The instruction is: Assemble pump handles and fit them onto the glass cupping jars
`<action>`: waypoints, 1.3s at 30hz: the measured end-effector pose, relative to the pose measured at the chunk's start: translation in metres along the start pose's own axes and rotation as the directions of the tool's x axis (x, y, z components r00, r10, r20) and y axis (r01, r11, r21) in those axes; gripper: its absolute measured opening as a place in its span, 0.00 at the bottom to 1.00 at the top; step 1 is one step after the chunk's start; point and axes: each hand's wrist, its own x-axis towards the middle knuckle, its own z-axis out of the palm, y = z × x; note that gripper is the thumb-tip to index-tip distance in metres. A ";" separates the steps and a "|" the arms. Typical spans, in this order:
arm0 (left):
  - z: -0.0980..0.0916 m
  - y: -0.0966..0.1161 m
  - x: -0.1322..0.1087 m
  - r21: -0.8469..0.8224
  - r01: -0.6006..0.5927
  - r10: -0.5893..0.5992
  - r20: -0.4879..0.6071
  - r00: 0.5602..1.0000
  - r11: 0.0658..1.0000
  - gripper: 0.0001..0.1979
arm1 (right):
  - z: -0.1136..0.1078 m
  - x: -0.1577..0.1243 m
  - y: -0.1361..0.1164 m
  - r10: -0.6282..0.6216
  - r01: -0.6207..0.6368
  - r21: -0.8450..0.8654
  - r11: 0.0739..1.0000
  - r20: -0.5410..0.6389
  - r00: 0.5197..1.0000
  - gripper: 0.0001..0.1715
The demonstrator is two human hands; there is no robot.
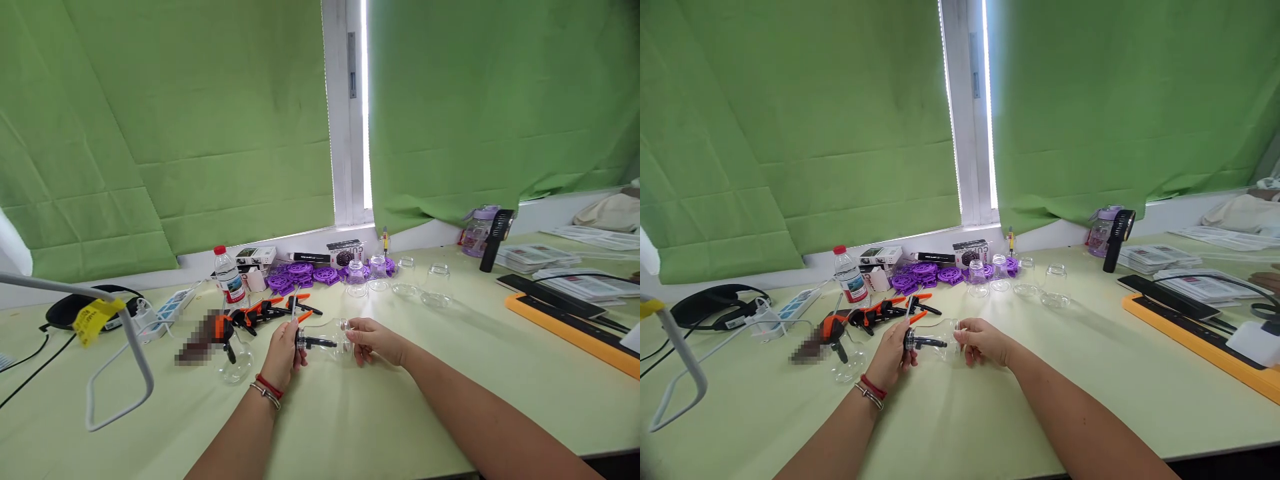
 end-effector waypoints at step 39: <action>-0.003 -0.004 0.003 0.096 -0.016 0.021 -0.059 0.998 0.995 0.18 | 0.004 -0.003 -0.006 -0.160 0.156 -0.048 0.987 -0.107 0.981 0.25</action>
